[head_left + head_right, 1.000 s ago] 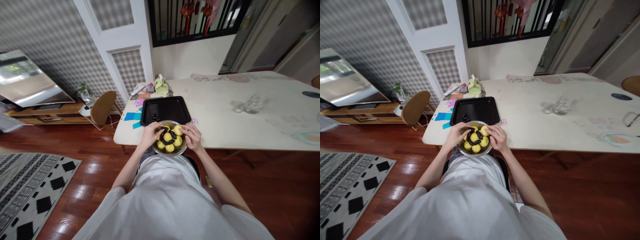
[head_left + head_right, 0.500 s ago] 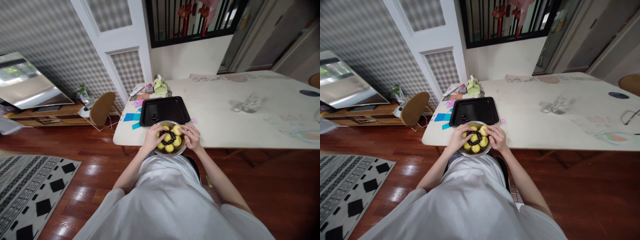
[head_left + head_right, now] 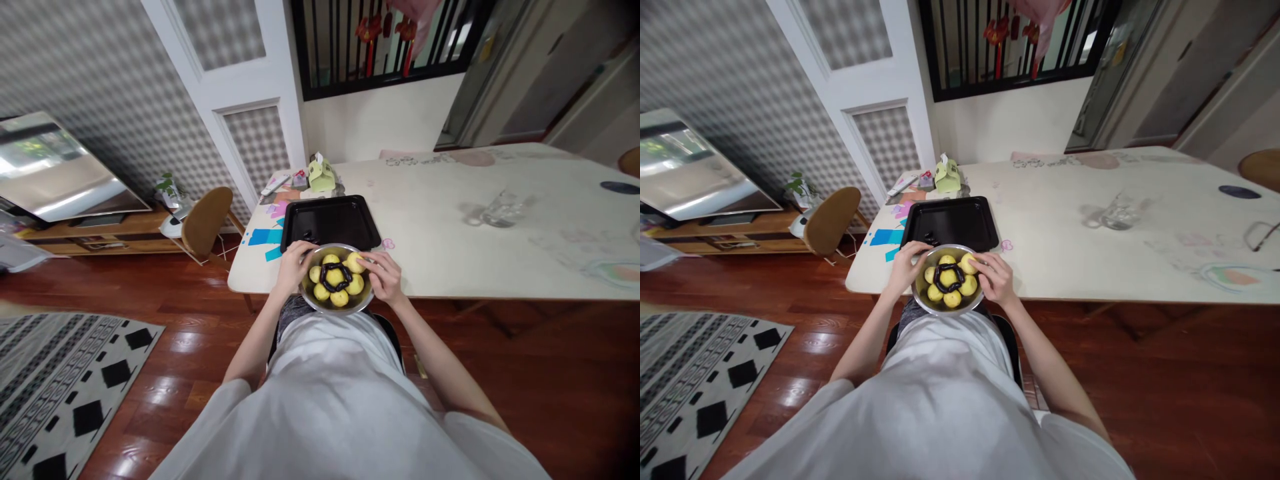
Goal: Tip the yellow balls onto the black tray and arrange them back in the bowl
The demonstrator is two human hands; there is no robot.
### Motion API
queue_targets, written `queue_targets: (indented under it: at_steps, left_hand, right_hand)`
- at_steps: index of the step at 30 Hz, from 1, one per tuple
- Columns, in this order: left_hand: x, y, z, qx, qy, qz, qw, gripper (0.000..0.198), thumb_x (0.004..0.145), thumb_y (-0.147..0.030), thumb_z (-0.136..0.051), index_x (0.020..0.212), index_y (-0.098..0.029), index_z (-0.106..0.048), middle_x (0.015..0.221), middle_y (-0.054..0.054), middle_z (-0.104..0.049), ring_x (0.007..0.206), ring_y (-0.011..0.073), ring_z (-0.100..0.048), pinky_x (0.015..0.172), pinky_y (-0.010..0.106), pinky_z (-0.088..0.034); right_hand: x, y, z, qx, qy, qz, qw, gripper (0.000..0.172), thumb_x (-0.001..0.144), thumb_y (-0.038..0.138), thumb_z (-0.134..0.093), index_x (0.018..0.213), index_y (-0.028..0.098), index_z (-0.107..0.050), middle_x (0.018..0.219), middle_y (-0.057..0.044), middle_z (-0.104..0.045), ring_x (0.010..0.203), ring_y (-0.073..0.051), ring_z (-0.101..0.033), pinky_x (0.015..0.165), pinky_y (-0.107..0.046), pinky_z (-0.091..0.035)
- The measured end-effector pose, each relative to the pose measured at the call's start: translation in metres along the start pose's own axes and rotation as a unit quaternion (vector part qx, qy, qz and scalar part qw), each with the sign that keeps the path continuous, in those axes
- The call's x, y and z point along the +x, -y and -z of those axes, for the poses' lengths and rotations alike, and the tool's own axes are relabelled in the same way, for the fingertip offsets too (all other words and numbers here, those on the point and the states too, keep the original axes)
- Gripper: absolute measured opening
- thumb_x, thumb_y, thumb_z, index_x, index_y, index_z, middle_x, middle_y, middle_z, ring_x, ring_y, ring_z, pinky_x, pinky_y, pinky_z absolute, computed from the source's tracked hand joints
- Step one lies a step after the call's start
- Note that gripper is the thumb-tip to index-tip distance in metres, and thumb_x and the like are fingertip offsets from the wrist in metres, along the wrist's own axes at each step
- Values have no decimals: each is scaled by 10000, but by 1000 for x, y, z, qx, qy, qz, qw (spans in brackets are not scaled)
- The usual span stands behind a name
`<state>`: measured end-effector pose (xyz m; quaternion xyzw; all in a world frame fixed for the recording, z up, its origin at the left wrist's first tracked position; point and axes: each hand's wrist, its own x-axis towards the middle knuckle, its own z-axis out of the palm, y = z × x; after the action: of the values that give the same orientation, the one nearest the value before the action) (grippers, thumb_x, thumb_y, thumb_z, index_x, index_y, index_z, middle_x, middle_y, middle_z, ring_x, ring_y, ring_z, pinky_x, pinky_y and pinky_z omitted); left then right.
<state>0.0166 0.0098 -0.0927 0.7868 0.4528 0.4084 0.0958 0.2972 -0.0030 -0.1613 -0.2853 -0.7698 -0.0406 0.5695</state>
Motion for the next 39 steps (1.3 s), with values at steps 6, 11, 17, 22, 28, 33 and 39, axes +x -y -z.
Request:
queue_targets:
  at_steps: [6,11,17,22,28,33,39]
  left_hand:
    - [26,50,2,74,16,58,995,276,991,-97,-521,1124,-192,-743,1220,115,-747,1187,265,-675,1085,422,-536]
    - [49,73,-9,106,82,50,990,306,980,-86,-544,1194,-166,-748,1344,134,-711,1261,251,-654,1138,406,-511]
    - [58,82,-23,132,119,44,983,230,934,-102,-640,1078,-190,-797,1146,111,-769,1201,278,-632,1109,432,-509]
    - [63,84,-24,153,131,52,978,204,888,-114,-724,1056,-197,-803,1109,107,-755,1166,295,-625,1070,434,-513]
    - [64,80,-26,161,122,70,977,162,890,-84,-723,995,-192,-783,1070,107,-753,1098,286,-638,1007,408,-529]
    - [57,67,-18,157,94,75,980,168,944,-99,-664,1038,-198,-761,1098,101,-751,1107,271,-646,1003,396,-537]
    - [30,23,6,60,19,37,997,160,975,-163,-657,1098,-207,-750,1073,88,-751,1050,247,-682,914,365,-580]
  right_hand:
    - [-1,0,-1,11,-7,5,1000,418,1022,283,-462,1332,272,-742,1271,-113,-754,1095,-300,-709,920,-524,-604]
    - [1,1,0,2,-5,11,1000,416,1016,274,-459,1319,266,-744,1263,-117,-757,1088,-294,-713,909,-511,-606]
    - [2,2,0,0,-7,14,1000,420,1016,259,-460,1329,261,-740,1262,-121,-758,1085,-289,-713,912,-501,-604]
    - [0,1,-1,4,-11,15,1000,420,1017,266,-468,1341,269,-735,1267,-115,-754,1094,-289,-709,922,-498,-602]
    - [1,2,0,-7,-7,14,1000,414,1019,268,-459,1318,259,-745,1250,-122,-759,1075,-291,-716,905,-509,-611]
    - [2,2,-1,8,-16,27,999,424,1016,247,-471,1356,263,-724,1264,-122,-754,1087,-292,-712,903,-501,-608]
    - [0,0,-1,-3,-9,10,1000,405,1017,276,-464,1297,262,-757,1251,-115,-758,1076,-289,-708,893,-499,-612]
